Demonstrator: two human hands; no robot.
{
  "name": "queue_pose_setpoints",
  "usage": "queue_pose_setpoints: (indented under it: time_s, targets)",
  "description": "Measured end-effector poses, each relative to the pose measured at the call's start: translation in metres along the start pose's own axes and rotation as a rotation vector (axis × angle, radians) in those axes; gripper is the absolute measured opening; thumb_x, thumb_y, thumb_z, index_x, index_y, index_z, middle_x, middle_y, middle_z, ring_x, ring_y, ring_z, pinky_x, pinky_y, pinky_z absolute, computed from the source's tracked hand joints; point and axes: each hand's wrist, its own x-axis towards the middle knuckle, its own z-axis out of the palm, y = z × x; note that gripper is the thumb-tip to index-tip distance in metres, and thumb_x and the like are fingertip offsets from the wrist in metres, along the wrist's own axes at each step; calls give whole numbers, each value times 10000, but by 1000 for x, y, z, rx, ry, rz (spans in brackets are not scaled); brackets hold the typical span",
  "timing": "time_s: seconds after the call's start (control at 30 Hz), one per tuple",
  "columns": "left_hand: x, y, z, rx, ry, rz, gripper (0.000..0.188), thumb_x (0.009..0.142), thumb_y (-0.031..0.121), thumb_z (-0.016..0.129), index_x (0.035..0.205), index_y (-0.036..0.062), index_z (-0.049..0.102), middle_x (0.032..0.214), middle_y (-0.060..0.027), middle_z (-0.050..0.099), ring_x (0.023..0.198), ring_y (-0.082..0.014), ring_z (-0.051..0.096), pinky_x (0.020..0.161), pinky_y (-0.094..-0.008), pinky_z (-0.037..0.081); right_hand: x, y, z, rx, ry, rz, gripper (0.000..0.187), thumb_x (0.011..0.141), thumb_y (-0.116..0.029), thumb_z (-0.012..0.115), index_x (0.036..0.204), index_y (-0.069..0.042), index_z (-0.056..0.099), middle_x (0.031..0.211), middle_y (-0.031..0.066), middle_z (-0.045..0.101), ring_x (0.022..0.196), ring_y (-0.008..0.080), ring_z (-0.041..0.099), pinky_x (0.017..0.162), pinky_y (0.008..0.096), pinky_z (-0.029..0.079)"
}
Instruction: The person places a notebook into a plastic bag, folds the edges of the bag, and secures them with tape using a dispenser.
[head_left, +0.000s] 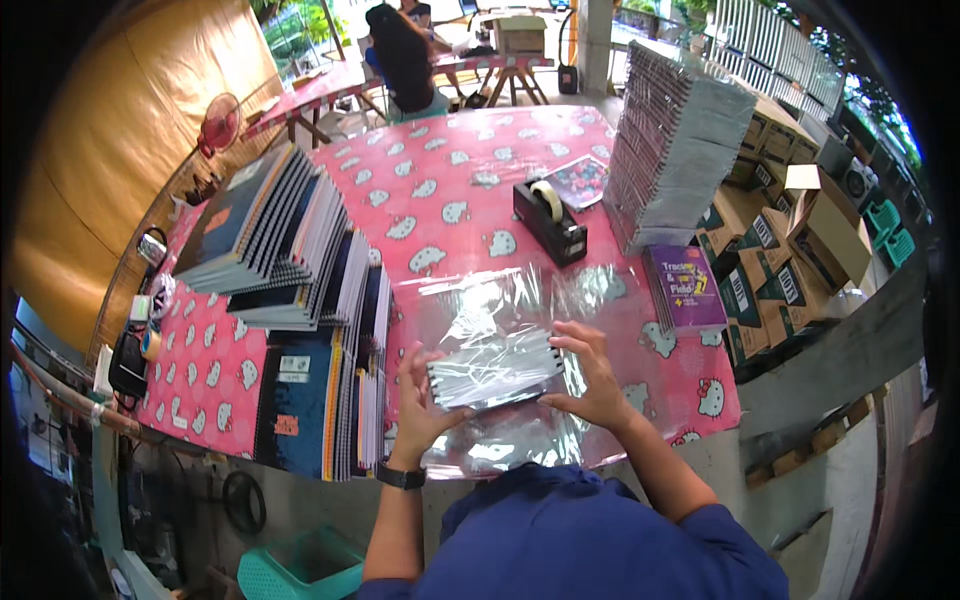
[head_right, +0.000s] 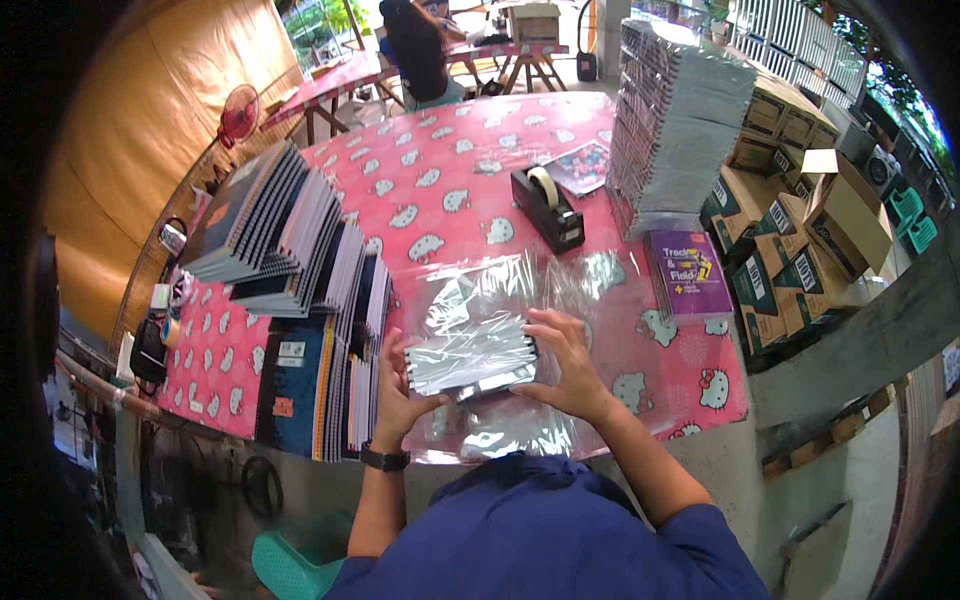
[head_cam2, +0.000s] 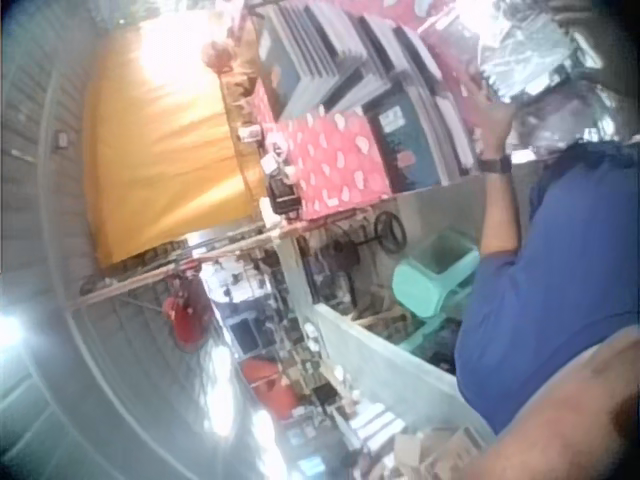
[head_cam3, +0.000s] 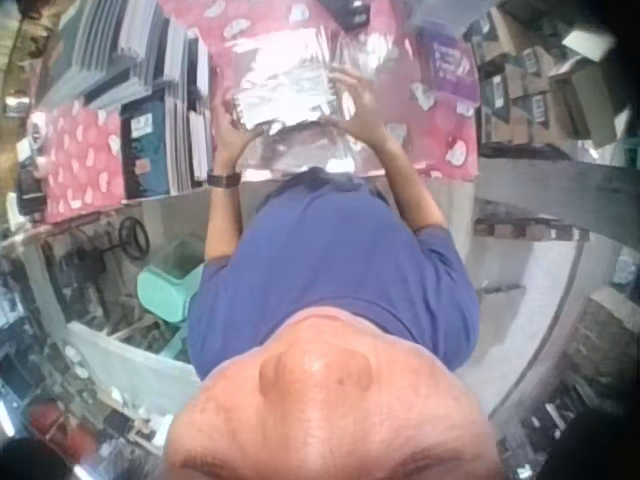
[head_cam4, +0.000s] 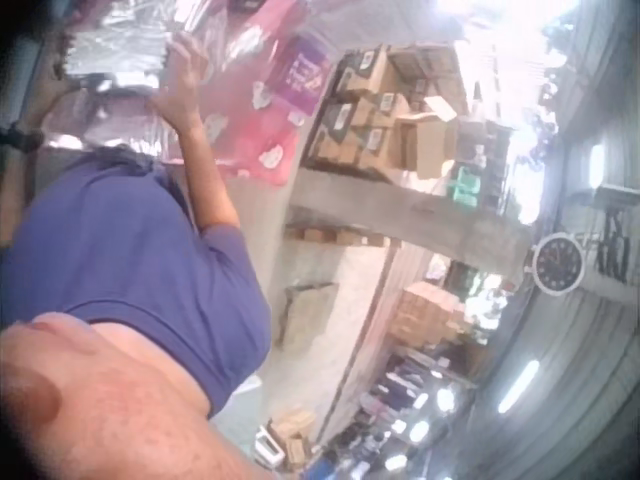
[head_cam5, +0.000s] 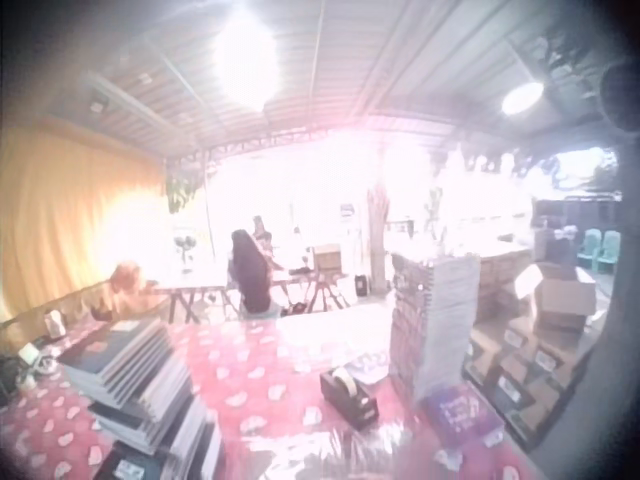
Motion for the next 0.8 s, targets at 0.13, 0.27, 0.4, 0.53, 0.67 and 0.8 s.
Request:
queue_pose_setpoints:
  time_s: [0.13,0.27,0.4,0.53,0.67,0.8]
  targets:
    - [3,31,4,429,62,266,794,533,260,846,1220,114,476,1252,-112,465,1282,-279,315,1061,-486,221,17,-25,3,-224,-68,-41,261,684,-293,747,868,-138,646,1072,22,563,1096,244,428,960,413,225]
    - [2,58,14,765,-2,348,332,598,239,799,905,179,691,1175,-16,564,1235,-256,398,1076,-558,110,34,-53,14,28,-158,-83,126,717,-216,722,735,-108,659,805,-13,609,900,192,524,887,385,313]
    - [8,67,25,560,-141,431,110,698,181,732,807,186,716,924,24,669,1071,-208,552,1092,-543,70,51,-73,-5,180,-138,-254,139,743,-197,705,788,-69,679,826,39,634,844,218,551,718,311,442]
    - [18,103,16,133,-37,522,186,732,206,729,898,125,710,913,-46,672,1023,-205,578,1052,-422,292,65,-42,-24,140,57,47,205,832,-243,640,907,-59,693,852,86,642,870,191,565,770,324,445]
    - [46,82,-12,153,221,138,365,688,234,775,1002,72,681,916,-77,669,989,-193,588,961,-364,396,80,15,-6,105,-479,343,255,799,-259,680,940,-47,689,858,109,664,842,214,600,772,333,461]
    - [63,46,-15,287,-348,-197,404,681,250,792,992,22,673,868,-79,679,787,-153,635,735,-257,496,101,-21,18,280,-452,154,252,769,-253,705,924,-54,693,889,98,657,878,190,600,805,318,458]
